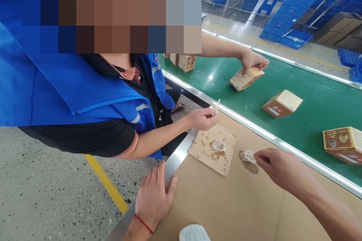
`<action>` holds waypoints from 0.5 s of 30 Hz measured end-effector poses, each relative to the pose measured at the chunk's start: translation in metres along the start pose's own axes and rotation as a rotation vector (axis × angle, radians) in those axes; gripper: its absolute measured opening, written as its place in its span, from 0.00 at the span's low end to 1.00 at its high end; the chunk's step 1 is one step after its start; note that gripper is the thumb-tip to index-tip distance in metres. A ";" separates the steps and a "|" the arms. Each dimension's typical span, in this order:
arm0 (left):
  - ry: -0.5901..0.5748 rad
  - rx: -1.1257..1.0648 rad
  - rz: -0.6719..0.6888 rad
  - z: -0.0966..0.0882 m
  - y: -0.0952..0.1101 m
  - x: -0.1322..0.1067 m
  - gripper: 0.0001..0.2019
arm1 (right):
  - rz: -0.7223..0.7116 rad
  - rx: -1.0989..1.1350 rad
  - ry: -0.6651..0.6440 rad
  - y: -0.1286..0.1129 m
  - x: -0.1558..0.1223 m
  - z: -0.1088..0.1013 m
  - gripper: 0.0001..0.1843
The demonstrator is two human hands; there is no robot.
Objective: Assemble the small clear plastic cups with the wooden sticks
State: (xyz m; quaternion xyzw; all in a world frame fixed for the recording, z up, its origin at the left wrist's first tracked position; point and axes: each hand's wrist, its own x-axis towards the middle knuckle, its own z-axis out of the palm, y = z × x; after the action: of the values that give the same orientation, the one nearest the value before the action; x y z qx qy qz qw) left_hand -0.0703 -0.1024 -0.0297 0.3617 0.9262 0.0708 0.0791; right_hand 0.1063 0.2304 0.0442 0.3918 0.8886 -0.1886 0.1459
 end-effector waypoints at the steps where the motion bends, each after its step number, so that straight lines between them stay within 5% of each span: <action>1: -0.005 -0.002 -0.004 0.000 0.000 0.000 0.26 | -0.010 0.000 0.001 0.000 0.000 0.000 0.23; 15: -0.001 0.045 -0.024 0.005 0.006 0.002 0.24 | 0.000 -0.020 0.007 0.006 0.000 0.003 0.23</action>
State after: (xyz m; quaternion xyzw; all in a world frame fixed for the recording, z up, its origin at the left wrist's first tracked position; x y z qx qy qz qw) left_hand -0.0663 -0.0964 -0.0337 0.3525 0.9318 0.0488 0.0722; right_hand 0.1108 0.2329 0.0399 0.3908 0.8910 -0.1782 0.1469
